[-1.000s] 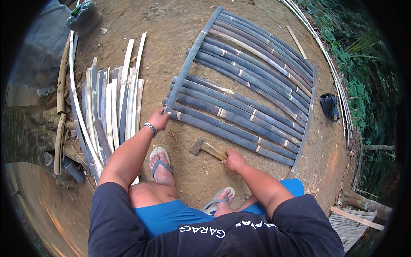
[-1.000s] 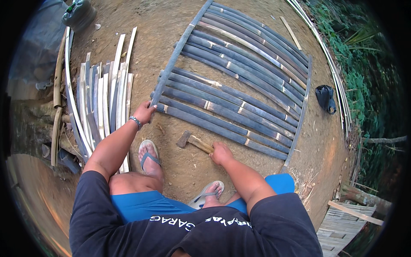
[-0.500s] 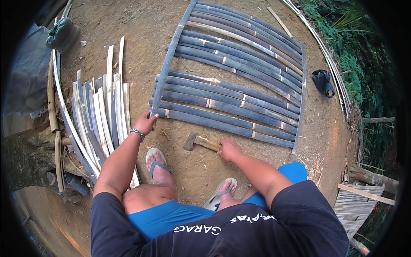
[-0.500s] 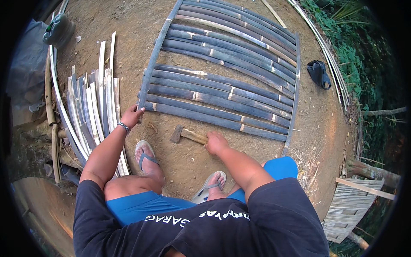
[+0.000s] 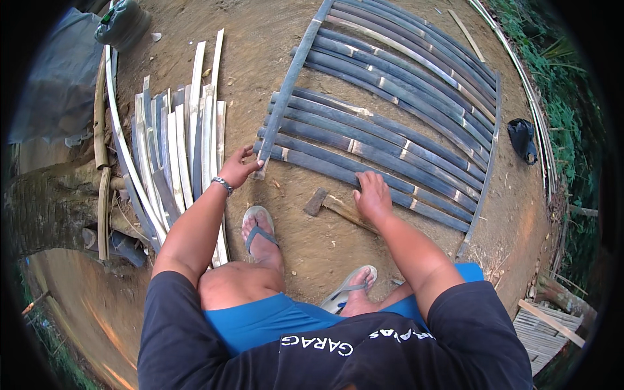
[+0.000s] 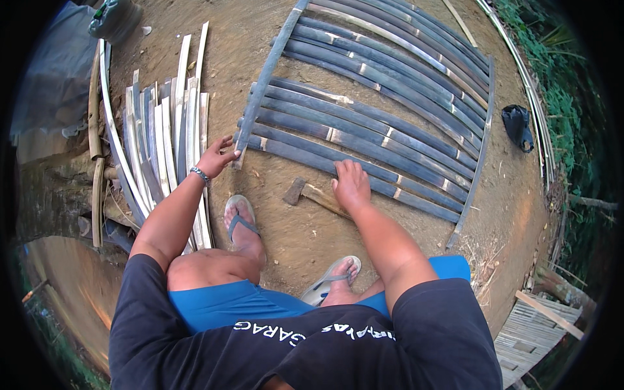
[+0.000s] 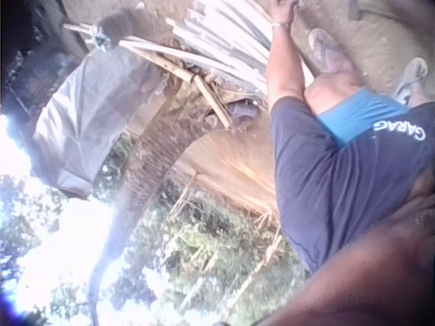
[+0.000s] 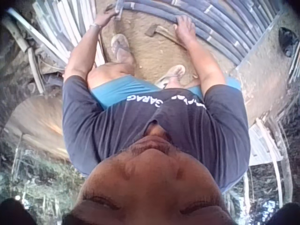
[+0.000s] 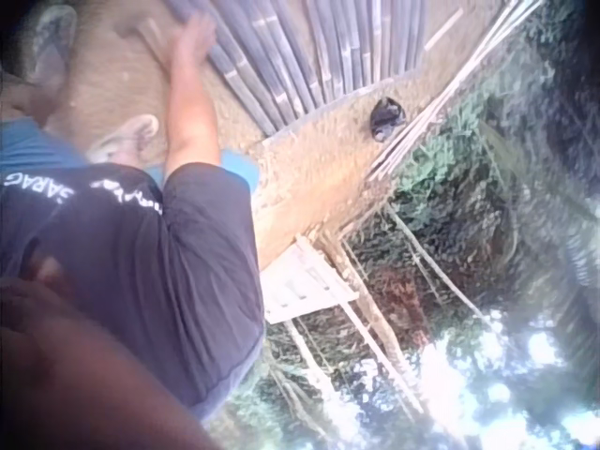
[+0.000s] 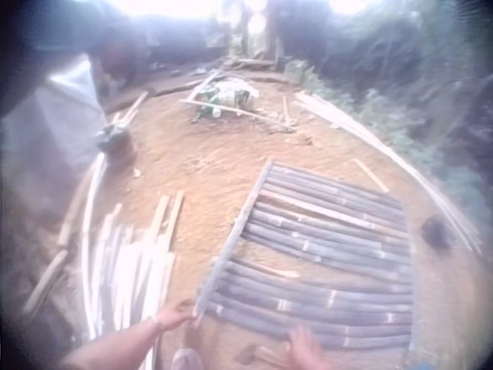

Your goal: The person constructs a lattice structure by hammering nails into bamboo slats to secure them to horizontal support pieces.

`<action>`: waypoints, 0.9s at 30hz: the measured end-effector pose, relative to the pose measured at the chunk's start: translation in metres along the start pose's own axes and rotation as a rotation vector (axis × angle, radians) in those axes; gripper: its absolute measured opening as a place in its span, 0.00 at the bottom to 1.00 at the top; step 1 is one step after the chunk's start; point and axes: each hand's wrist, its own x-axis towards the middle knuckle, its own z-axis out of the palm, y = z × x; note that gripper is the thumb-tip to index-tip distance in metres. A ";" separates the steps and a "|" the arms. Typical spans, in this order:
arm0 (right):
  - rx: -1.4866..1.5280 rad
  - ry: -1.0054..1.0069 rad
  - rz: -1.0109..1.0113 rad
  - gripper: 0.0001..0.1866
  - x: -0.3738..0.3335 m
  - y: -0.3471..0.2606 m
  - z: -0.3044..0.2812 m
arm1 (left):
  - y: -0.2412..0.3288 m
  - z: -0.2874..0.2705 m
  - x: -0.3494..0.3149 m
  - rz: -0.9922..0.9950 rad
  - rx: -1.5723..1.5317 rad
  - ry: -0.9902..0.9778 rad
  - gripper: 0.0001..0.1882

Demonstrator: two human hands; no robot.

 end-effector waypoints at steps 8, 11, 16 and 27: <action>-0.078 -0.076 0.002 0.22 0.025 -0.006 0.013 | -0.016 0.004 0.005 0.028 0.060 -0.024 0.40; -0.021 -0.049 0.011 0.22 0.025 -0.006 0.014 | -0.019 0.008 0.004 0.009 0.064 -0.025 0.39; 0.008 0.030 -0.029 0.23 0.019 -0.003 0.020 | -0.011 0.010 -0.002 0.054 0.121 0.030 0.39; -0.074 0.025 0.004 0.23 0.027 -0.014 0.025 | 0.008 0.018 -0.007 0.031 0.339 0.088 0.57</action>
